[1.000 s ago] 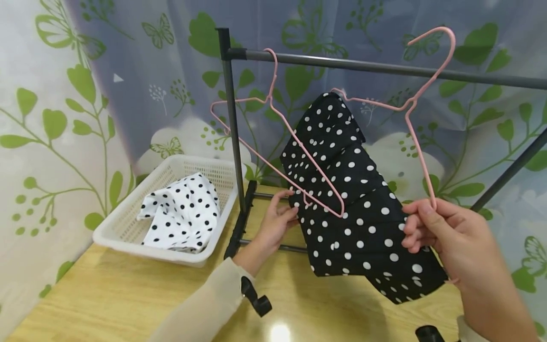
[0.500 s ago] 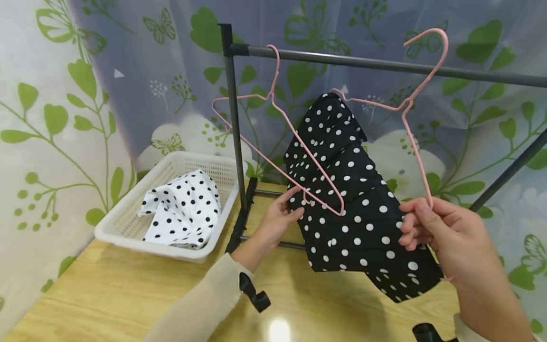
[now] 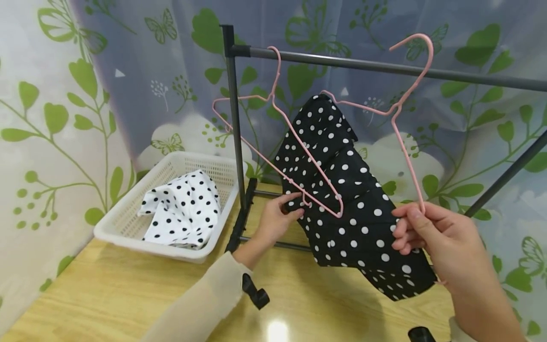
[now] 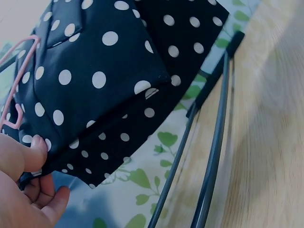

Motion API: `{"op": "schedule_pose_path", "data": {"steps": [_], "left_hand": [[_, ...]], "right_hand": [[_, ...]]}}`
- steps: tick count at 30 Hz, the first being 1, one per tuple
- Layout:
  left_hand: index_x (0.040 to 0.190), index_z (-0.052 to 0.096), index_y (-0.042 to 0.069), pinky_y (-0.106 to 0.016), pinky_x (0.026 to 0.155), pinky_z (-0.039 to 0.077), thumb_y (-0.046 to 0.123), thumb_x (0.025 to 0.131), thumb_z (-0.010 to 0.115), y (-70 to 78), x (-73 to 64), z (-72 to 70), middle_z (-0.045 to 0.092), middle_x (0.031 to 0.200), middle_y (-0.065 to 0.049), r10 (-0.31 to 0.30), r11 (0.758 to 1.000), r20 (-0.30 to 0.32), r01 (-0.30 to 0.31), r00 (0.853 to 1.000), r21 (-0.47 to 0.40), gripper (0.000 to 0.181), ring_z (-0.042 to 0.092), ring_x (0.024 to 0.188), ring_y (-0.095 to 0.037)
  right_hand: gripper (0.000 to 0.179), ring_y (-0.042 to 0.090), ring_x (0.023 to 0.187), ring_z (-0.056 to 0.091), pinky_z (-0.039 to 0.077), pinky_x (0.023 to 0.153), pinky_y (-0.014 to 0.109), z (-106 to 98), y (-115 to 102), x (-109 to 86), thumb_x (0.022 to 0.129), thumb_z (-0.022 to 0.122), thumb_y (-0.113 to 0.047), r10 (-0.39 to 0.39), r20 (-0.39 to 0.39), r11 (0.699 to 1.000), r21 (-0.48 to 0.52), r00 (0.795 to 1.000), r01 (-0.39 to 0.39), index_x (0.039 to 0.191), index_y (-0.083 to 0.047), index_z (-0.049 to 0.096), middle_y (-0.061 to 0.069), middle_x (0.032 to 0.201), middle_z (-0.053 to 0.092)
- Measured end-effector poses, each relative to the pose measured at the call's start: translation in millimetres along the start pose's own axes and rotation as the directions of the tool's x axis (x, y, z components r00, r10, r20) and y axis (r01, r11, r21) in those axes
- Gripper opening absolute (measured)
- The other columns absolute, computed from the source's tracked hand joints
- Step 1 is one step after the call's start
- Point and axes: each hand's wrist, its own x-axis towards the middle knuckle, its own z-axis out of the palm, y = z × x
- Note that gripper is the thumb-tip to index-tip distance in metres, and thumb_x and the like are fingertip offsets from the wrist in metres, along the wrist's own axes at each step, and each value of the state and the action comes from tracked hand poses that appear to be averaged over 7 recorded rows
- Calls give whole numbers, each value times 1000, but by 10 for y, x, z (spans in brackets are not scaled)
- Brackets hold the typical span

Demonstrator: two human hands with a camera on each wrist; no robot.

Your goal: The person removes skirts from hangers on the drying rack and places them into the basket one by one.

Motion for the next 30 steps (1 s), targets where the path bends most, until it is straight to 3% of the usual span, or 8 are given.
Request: {"op": "schedule_pose_path", "data": {"steps": [4,14,17,20,23,25,28,30], "left_hand": [[115,70,3,-17,52,42,4,84,74,-17,20,16,69,98,-14,41,996,-29,-39,999,81,31,48,54,-3],[99,73,0,-16,53,42,6,85,75,11,43,25,70,100,-12,51,991,-57,-43,997,129,16,48,57,-3],[96,73,0,-18,57,42,7,84,75,16,48,27,66,99,-13,69,988,-85,-56,994,143,14,49,64,-7],[91,74,0,-23,69,47,7,82,77,20,51,31,57,109,-14,106,980,-129,-82,986,183,12,53,86,-16],[88,75,0,-35,91,45,10,80,79,22,57,29,53,124,-13,167,956,-156,-121,974,266,13,51,111,-27],[90,75,0,-41,99,40,12,81,79,19,59,18,58,126,-11,208,933,-146,-151,967,326,16,50,118,-31],[95,74,2,-40,99,42,20,84,76,-2,52,-12,68,113,-7,239,888,-94,-179,966,423,21,56,112,-27],[96,73,4,-34,88,48,26,85,75,-15,41,-42,71,100,-6,230,857,-38,-184,973,482,24,63,98,-22]], "right_hand": [[26,20,60,64,51,51,26,39,-17,2,101,39,5,-2,-13,999,-39,1000,1,105,6,65,10,76,64],[26,18,63,66,52,52,25,38,1,-11,102,39,3,-3,-1,996,-90,1000,3,105,4,65,9,77,63],[27,18,63,66,51,52,25,37,11,0,102,37,4,-30,14,996,-82,999,31,105,5,64,9,77,63],[27,18,63,66,52,52,25,33,22,12,102,36,6,-46,31,998,-49,998,47,105,6,63,9,77,64],[27,18,62,66,52,51,25,33,33,11,102,37,5,-38,26,999,-33,999,39,105,6,63,9,77,64],[27,18,62,66,52,51,25,38,40,6,102,37,4,-24,13,999,-44,1000,25,104,6,64,9,76,63],[27,18,62,65,52,51,25,41,53,-3,102,37,4,-16,18,999,-50,1000,17,105,6,64,9,76,63],[28,18,63,66,52,51,26,38,63,-9,102,36,5,-21,34,999,-41,999,23,105,6,64,9,77,63]]}}
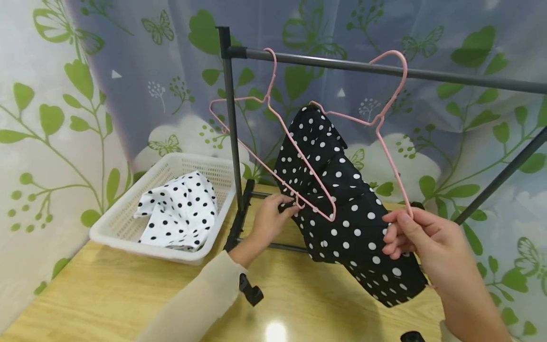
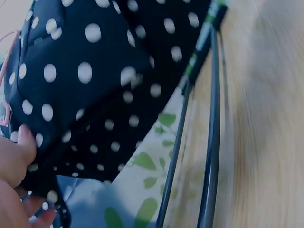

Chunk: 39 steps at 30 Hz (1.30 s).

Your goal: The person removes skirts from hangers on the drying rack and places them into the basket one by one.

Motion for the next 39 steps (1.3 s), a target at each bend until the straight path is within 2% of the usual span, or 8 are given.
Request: {"op": "schedule_pose_path", "data": {"steps": [5,8,12,17,22,28,33,39], "left_hand": [[84,68,9,-22,61,44,33,81,76,-32,-14,-83,67,80,0,60,979,143,-86,988,184,25,59,68,-11],[80,64,10,-20,54,36,33,80,77,-27,10,-126,63,69,0,103,953,203,-155,974,259,26,50,58,-9],[83,60,10,-21,51,32,31,83,73,-14,24,-181,61,66,-1,120,940,256,-193,959,282,25,50,54,-10],[92,57,7,-21,48,32,24,91,66,-23,26,-246,72,82,-3,194,920,280,-274,940,280,19,58,55,-14],[99,61,7,-24,51,38,22,91,65,-56,48,-292,71,81,-5,264,899,271,-338,926,279,18,61,59,-16],[87,67,10,-28,54,46,25,91,65,-98,65,-332,71,80,-4,251,877,287,-342,925,338,15,67,67,-17],[93,70,10,-27,55,46,12,92,67,-144,127,-418,74,85,-4,223,882,309,-326,925,341,4,68,67,-16],[94,71,11,-33,63,53,14,89,70,-222,227,-549,74,87,-2,259,862,320,-368,911,350,6,70,77,-21]], "right_hand": [[28,18,62,65,52,50,26,14,13,-22,102,37,5,11,5,1000,-17,1000,-11,104,4,64,9,76,63],[26,18,61,65,52,50,26,35,14,-23,102,38,3,27,-7,998,-49,1000,-27,104,4,65,9,75,63],[26,18,61,65,52,50,26,61,20,-19,102,38,2,33,-4,997,-63,999,-33,105,4,64,9,75,62],[26,19,61,65,51,50,26,78,24,-21,103,38,1,36,2,998,-47,999,-36,104,5,63,9,75,62],[26,19,61,65,51,50,27,91,26,-26,103,37,1,36,8,998,-44,999,-35,105,6,63,9,75,62],[26,19,63,65,51,50,28,102,41,-54,103,36,2,45,24,998,-39,999,-44,106,6,61,9,76,62],[27,19,62,65,50,49,28,67,54,-82,103,35,4,37,35,999,-17,999,-36,106,8,61,9,76,62],[29,19,62,65,50,49,27,-20,64,-119,103,32,4,45,52,999,2,998,-45,105,7,61,9,76,61]]}}
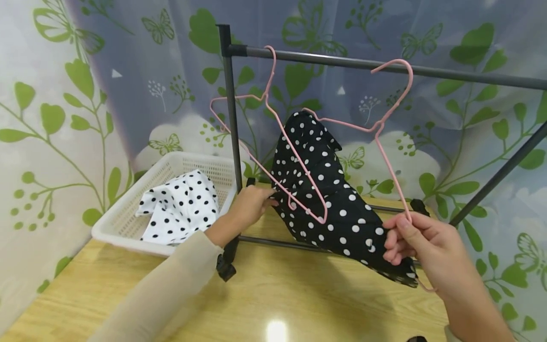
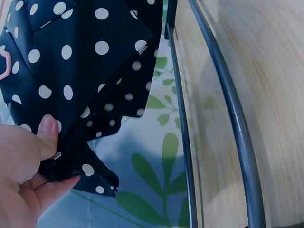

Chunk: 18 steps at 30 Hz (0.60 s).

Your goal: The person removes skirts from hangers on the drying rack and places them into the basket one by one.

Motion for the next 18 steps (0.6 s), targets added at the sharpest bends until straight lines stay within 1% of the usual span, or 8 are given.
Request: {"op": "schedule_pose_path", "data": {"steps": [1,4,8,13,18], "left_hand": [[91,70,11,-34,64,53,17,89,69,-18,6,-8,74,86,-2,12,1000,-9,-12,1000,-6,6,70,77,-21],[90,70,11,-36,67,54,19,90,68,-47,15,-27,73,85,-2,4,1000,-6,-4,1000,-10,8,70,78,-22],[87,69,12,-37,66,54,23,90,67,-71,9,-19,72,80,-2,8,1000,-2,-8,1000,7,12,70,76,-22],[84,66,12,-38,63,53,24,91,66,-74,-8,-1,70,75,-1,27,1000,17,-27,999,11,14,69,71,-22],[88,69,11,-38,58,52,26,91,66,-52,-78,-6,70,72,-3,16,999,17,-17,1000,44,15,67,64,-22]], "right_hand": [[29,19,62,65,50,49,27,-12,5,-1,103,32,4,1,4,1000,5,1000,-1,105,7,61,9,77,61],[29,19,62,65,51,50,27,-35,17,-8,103,32,4,5,7,1000,18,1000,-5,105,6,61,9,77,61],[30,19,63,65,51,50,27,-60,40,-26,103,31,6,9,9,999,40,1000,-10,105,6,61,9,77,62],[33,19,63,66,51,50,26,-91,72,-25,103,29,7,-15,20,998,63,1000,14,105,5,62,9,77,62],[31,19,63,66,51,51,26,-102,103,1,103,29,7,-30,27,994,109,999,27,105,9,60,9,77,62]]}}
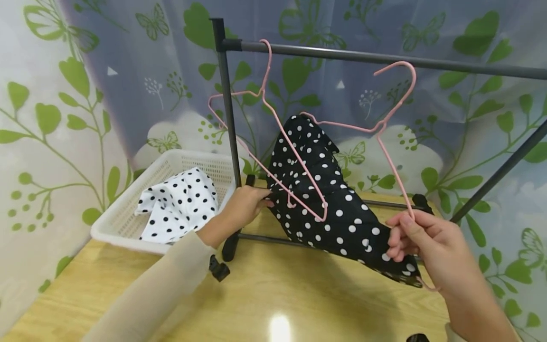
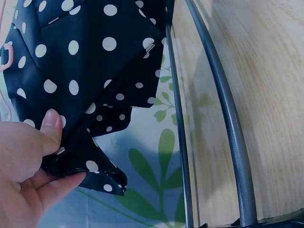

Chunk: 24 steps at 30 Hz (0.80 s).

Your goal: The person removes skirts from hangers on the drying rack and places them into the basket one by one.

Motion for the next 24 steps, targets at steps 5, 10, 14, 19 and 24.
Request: {"op": "schedule_pose_path", "data": {"steps": [5,10,14,19,24], "left_hand": [[90,70,11,-35,57,52,27,90,67,12,-55,-8,70,72,-3,15,1000,-13,-15,1000,0,17,68,64,-21],[85,68,11,-32,53,48,26,90,68,63,-144,-15,68,71,-4,7,1000,8,-7,1000,-1,16,66,62,-19],[86,69,10,-31,53,48,24,91,68,126,-206,7,67,70,-5,27,999,30,-27,999,-30,15,66,63,-20],[83,68,10,-32,53,48,25,89,69,183,-219,37,65,65,-5,36,998,14,-35,999,-61,16,63,59,-20],[80,65,11,-29,52,46,25,88,69,282,-215,8,63,65,-3,38,994,15,-37,999,-101,17,60,56,-15]], "right_hand": [[31,18,63,65,50,51,25,19,18,13,103,30,4,17,-42,1000,14,999,-17,104,5,62,8,76,63],[30,18,62,64,50,52,25,40,80,29,103,32,4,33,-62,998,60,998,-30,104,5,62,9,76,63],[31,18,62,63,50,53,25,36,124,1,103,33,3,67,-86,994,87,994,-60,103,2,64,8,75,63],[32,18,64,63,52,55,25,0,150,11,104,32,2,70,-99,990,128,993,-57,104,2,65,7,78,64],[31,17,67,63,52,55,25,-54,141,56,104,33,0,70,-103,983,174,992,-52,102,3,64,8,79,65]]}}
